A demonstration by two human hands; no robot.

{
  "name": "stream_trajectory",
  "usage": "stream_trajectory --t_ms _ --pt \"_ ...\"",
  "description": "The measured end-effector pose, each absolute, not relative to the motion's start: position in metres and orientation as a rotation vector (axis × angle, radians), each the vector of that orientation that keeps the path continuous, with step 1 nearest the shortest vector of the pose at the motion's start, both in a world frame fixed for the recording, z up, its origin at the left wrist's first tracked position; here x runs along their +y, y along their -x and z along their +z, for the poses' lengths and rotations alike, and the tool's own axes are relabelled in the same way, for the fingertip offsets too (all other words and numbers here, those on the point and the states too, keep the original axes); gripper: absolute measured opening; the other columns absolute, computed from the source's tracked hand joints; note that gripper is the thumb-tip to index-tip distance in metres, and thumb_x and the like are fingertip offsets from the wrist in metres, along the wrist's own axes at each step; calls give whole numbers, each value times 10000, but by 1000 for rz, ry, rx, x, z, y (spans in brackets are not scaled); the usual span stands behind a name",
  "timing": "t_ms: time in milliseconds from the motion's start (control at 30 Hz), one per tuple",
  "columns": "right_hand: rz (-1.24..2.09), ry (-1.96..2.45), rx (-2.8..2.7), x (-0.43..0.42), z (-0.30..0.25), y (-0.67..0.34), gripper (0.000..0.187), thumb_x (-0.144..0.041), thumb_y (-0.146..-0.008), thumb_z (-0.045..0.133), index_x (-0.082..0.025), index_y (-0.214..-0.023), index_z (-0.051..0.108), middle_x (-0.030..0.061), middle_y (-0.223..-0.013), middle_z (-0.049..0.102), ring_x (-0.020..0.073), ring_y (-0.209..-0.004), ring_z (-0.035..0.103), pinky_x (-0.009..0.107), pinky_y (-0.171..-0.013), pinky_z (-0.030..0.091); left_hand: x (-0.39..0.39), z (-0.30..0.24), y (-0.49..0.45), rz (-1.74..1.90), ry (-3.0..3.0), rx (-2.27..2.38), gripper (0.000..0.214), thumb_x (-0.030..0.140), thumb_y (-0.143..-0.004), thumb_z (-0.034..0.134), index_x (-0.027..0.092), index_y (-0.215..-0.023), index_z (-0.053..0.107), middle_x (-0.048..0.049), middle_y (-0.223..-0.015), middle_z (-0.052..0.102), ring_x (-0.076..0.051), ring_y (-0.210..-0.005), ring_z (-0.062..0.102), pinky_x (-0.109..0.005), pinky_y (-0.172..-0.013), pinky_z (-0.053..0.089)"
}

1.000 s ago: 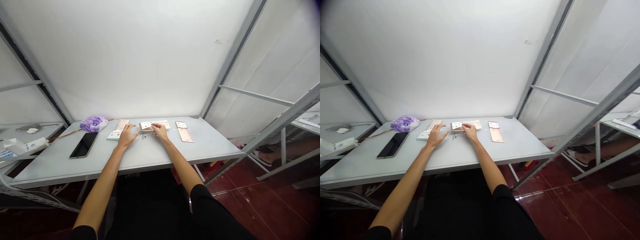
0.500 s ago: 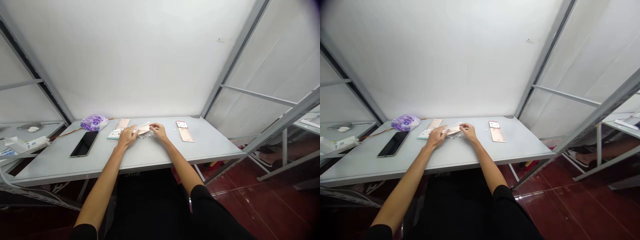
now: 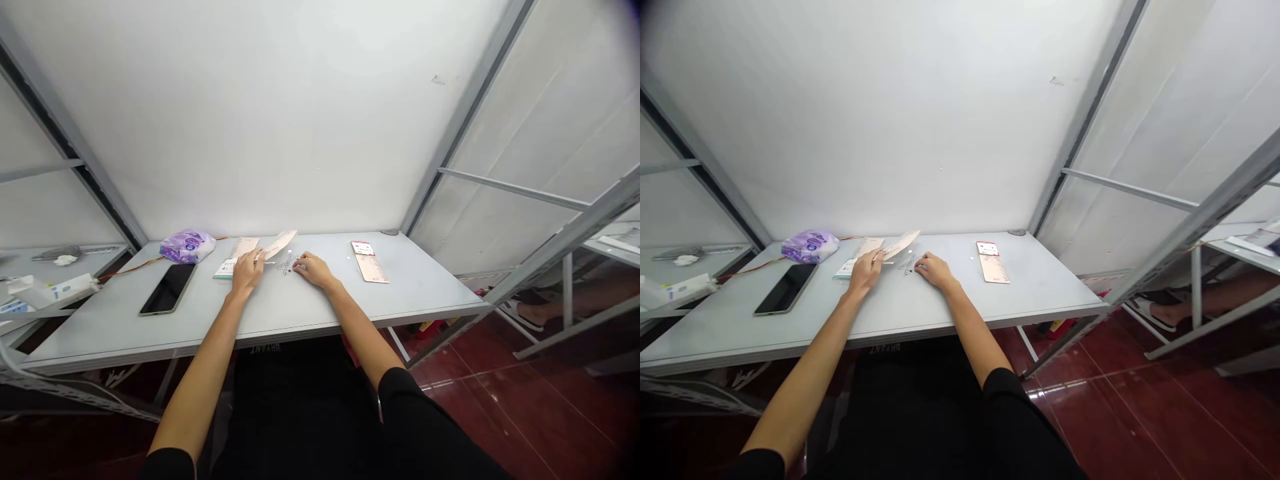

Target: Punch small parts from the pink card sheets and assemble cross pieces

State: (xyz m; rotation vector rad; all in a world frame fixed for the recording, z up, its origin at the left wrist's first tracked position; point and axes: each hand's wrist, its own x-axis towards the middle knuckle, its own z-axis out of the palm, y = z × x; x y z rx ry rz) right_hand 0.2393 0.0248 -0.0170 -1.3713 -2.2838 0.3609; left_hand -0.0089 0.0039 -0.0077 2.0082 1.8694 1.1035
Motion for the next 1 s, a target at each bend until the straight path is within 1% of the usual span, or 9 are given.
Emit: stream_trajectory --t_ms 133,267,500,633,700,767,833,900,1000 --pt "350 1331 -2326 22 -15 -240 200 -343 -996 616 -261 -1117 752 60 -1224 623 180 -999 621 270 -797 456 5 -9 11 1044 -2029 1862 514 479 -1016 368 210 -1318 686 -99 -1322 695 -288 -1251 593 -407 -1106 415" --pt "368 1315 -2347 22 -13 -240 160 -303 -988 626 -249 -1084 742 52 -1222 617 170 -1007 617 265 -833 463 4 -8 11 1032 -2028 1883 511 480 -1008 363 219 -1286 703 -101 -1292 710 -293 -1237 607 -416 -1093 429" --pt "308 1381 -2371 20 -15 -234 193 -286 -1034 535 -238 -1143 687 76 -1282 589 157 -860 609 271 -758 468 3 -7 10 1068 -2069 1871 502 491 -998 377 234 -1277 707 -74 -1318 703 -284 -1241 606 -402 -1102 425" --pt "335 1368 -2303 20 -18 -234 197 -255 -1030 519 -251 -1113 697 65 -1293 586 140 -813 592 263 -756 474 2 -6 10 1066 -2052 1878 506 498 -1000 369 246 -1281 706 -70 -1318 702 -288 -1236 603 -403 -1093 429" --pt "362 1342 -2275 21 -18 -236 204 -256 -1027 520 -255 -1095 712 55 -1291 584 138 -820 591 274 -779 486 3 -7 10 1071 -2032 1879 501 503 -1000 376 254 -1286 704 -61 -1319 702 -289 -1229 603 -403 -1091 429" --pt "404 1305 -2261 21 -16 -239 195 -268 -1007 554 -250 -1075 736 53 -1278 581 141 -852 596 298 -835 500 3 -7 10 1072 -2017 1880 504 508 -999 381 249 -1286 705 -60 -1319 702 -291 -1228 602 -409 -1096 426" --pt "495 1257 -2258 22 -14 -243 161 -280 -946 657 -239 -1060 763 56 -1256 580 139 -871 600 315 -891 504 3 -7 10 1080 -2016 1874 511 508 -998 382 236 -1280 709 -70 -1315 704 -293 -1235 600 -415 -1101 423" --pt "590 1219 -2245 25 -13 -247 174 -275 -878 750 -231 -1043 784 61 -1239 581 133 -868 604 314 -910 506 3 -7 10 1094 -2025 1860 511 505 -999 381 230 -1276 712 -78 -1311 706 -291 -1245 597 -414 -1105 421" --pt "602 1199 -2219 30 -16 -248 104 -254 -870 773 -223 -966 795 61 -1203 592 150 -942 621 312 -927 501 3 -8 10 1101 -2034 1844 510 500 -999 384 225 -1277 711 -83 -1305 708 -290 -1242 599 -411 -1100 424"
